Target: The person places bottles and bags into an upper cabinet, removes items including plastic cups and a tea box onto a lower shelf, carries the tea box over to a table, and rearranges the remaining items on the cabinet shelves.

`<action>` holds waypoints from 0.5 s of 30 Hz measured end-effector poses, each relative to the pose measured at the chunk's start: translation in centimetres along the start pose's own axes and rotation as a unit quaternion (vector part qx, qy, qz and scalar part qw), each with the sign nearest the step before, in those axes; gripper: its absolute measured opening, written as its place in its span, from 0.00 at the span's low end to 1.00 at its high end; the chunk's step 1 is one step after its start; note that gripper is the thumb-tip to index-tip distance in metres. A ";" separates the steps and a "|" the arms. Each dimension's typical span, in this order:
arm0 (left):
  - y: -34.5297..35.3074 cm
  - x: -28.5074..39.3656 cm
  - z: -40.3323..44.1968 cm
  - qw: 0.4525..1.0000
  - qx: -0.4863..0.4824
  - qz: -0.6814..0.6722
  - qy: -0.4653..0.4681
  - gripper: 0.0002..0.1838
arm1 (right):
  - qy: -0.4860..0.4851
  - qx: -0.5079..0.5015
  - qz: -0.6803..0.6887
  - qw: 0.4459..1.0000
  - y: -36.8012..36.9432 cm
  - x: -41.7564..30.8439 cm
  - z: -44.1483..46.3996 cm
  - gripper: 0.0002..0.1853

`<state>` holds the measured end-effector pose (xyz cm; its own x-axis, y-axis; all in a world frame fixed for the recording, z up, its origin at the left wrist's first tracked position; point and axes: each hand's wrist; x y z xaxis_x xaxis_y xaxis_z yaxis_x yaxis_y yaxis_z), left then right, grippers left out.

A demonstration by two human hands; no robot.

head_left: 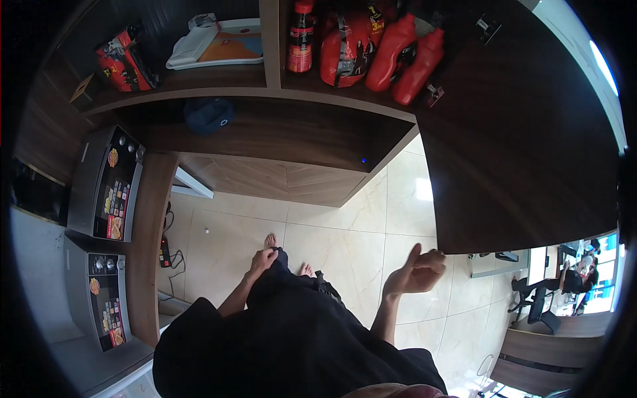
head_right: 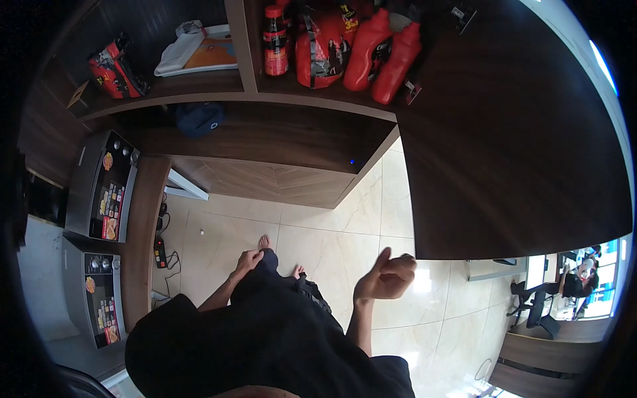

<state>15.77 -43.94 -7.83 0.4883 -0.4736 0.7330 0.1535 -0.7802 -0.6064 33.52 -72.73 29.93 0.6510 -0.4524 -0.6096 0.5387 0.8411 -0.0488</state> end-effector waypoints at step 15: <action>-15.1 43.7 17.4 0.810 0.189 -0.144 0.537 0.13 | 0.126 -0.206 0.037 0.970 17.3 5.2 5.3 0.28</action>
Point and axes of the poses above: each hand's wrist, its own z-axis towards the middle knuckle, its own y-axis out of the palm, x = y × z, and after that the axes turned 4 degrees about -z, right-handed
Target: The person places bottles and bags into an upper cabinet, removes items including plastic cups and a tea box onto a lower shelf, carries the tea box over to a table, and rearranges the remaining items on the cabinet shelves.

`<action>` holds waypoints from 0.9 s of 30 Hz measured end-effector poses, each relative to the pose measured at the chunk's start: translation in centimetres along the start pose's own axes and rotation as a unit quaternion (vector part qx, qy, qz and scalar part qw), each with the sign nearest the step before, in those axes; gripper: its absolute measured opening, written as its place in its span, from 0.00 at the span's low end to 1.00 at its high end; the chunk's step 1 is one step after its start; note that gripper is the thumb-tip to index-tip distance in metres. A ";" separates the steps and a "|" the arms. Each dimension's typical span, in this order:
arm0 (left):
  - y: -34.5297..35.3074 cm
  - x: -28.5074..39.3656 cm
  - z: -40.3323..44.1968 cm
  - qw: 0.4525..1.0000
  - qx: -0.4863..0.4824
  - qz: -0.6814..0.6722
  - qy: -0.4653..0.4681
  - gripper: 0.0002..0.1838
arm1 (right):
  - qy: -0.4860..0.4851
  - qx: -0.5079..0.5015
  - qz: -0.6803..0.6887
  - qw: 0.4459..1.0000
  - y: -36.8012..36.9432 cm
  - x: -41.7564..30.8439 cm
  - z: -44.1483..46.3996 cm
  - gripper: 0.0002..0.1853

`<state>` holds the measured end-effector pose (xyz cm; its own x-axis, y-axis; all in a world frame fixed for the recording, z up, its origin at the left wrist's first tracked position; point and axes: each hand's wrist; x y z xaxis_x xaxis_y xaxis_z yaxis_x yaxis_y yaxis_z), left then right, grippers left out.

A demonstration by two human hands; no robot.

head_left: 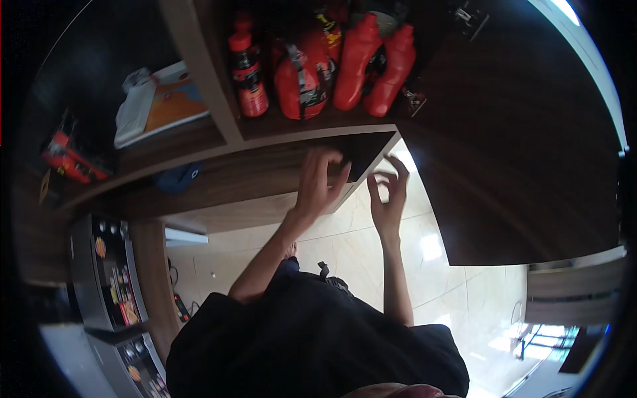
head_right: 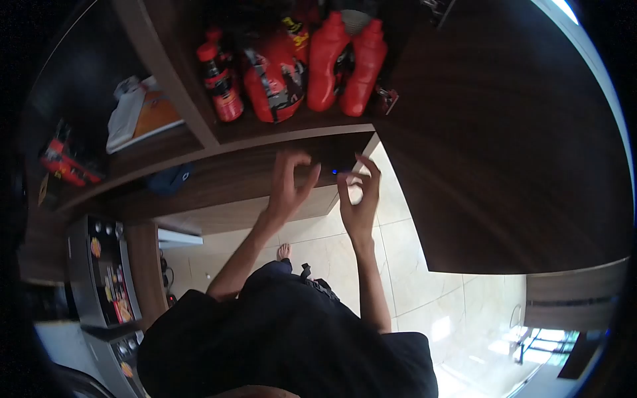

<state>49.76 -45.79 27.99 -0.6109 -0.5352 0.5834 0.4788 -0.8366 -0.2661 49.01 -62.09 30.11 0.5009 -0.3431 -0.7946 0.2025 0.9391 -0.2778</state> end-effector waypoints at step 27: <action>6.4 0.3 21.0 0.966 0.041 0.016 0.256 0.46 | 0.109 0.185 -0.256 0.942 7.3 3.4 9.1 0.34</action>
Point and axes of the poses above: each hand's wrist, its own z-axis towards the middle knuckle, its own y-axis out of the palm, x = y × z, and after that the axes turned 4 degrees about -z, right-handed
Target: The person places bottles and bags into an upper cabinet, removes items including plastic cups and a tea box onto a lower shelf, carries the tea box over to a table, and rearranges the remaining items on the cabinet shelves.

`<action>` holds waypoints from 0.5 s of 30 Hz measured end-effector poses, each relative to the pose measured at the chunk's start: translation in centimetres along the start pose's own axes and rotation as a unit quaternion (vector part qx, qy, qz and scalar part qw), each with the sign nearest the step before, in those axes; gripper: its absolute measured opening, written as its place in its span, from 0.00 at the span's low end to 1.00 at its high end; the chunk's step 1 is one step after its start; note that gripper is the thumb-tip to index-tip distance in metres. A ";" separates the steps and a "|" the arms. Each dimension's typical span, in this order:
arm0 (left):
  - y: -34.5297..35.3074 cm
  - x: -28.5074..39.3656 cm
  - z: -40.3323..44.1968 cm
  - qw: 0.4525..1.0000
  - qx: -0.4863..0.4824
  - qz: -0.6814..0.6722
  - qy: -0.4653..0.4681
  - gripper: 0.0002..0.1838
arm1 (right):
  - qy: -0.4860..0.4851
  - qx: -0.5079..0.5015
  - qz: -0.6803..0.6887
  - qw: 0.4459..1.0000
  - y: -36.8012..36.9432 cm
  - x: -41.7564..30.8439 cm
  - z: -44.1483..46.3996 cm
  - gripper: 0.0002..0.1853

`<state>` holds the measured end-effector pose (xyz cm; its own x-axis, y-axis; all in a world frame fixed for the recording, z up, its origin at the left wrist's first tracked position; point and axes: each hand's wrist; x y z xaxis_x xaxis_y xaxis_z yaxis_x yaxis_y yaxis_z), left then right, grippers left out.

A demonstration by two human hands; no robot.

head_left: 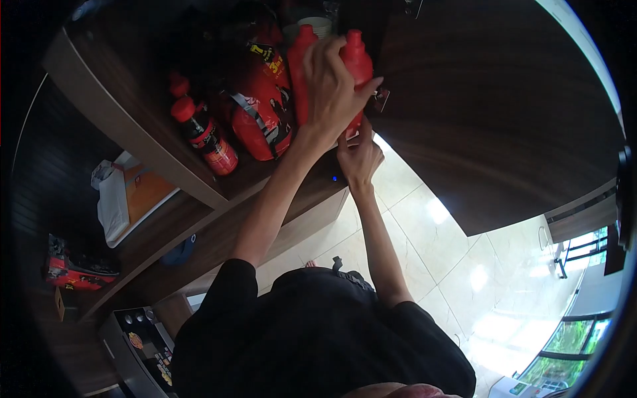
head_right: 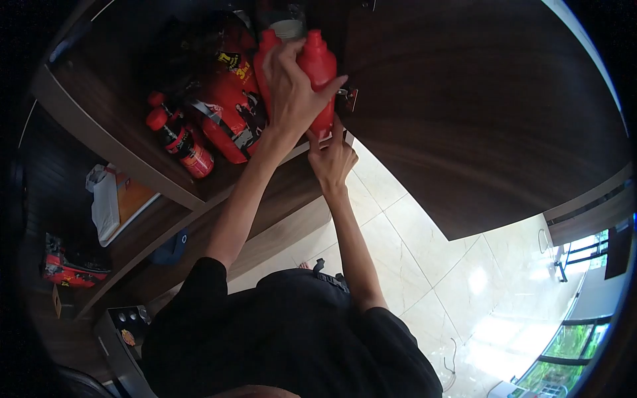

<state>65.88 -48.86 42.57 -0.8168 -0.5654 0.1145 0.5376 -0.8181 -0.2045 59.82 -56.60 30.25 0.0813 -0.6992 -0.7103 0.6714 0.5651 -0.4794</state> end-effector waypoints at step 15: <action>-2.8 11.8 -7.0 0.952 -0.127 -0.194 -0.198 0.56 | 0.020 -0.031 0.161 0.986 -7.3 5.5 -9.2 0.26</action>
Point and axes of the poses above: each hand's wrist, its own z-axis towards the middle knuckle, its own y-axis out of the palm, x = y × z, and after that the axes turned 4 degrees about -z, right-handed
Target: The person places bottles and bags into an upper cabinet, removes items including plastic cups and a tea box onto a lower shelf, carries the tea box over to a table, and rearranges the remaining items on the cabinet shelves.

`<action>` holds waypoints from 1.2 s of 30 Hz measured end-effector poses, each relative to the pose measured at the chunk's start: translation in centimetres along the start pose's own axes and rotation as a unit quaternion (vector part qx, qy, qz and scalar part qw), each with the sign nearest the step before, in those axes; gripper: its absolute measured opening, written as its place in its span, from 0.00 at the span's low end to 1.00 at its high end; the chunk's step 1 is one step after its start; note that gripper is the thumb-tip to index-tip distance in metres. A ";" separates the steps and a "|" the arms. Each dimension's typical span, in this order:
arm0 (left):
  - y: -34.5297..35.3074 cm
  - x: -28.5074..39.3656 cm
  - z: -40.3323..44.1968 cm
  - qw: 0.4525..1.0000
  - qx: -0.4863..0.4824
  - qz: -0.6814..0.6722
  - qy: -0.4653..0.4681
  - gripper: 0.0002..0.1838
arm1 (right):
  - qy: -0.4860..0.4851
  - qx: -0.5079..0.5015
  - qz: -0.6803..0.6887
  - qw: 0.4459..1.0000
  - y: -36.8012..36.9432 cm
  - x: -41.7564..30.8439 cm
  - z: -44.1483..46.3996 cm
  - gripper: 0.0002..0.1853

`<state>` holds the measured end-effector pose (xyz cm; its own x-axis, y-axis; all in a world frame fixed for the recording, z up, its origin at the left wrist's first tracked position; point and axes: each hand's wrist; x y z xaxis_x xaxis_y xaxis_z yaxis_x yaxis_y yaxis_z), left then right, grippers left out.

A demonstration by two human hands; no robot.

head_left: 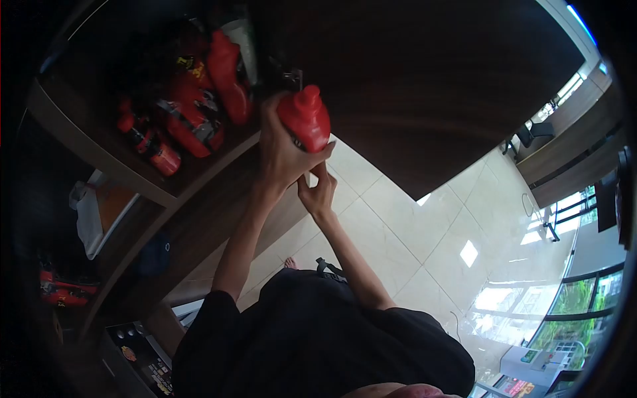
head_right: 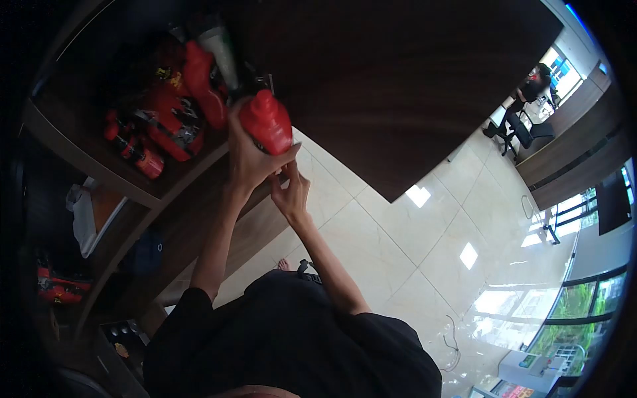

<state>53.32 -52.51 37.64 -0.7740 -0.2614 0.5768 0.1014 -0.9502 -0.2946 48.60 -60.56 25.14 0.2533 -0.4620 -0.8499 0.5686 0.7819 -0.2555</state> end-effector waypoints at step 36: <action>-2.5 -23.0 -24.8 0.962 0.013 0.034 -0.272 0.48 | 0.324 -0.383 0.184 0.845 11.7 15.7 -11.3 0.45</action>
<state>55.38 -39.94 6.16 -0.3242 -0.3664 0.8721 0.1619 -0.9298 -0.3304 50.40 -53.92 3.60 -0.3196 0.0039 -0.9476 -0.1922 0.9789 0.0688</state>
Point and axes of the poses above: each hand's wrist, its own z-axis towards the middle knuckle, its own y-axis out of the palm, x = y × z, and after that the axes turned 4 degrees about -z, right-handed
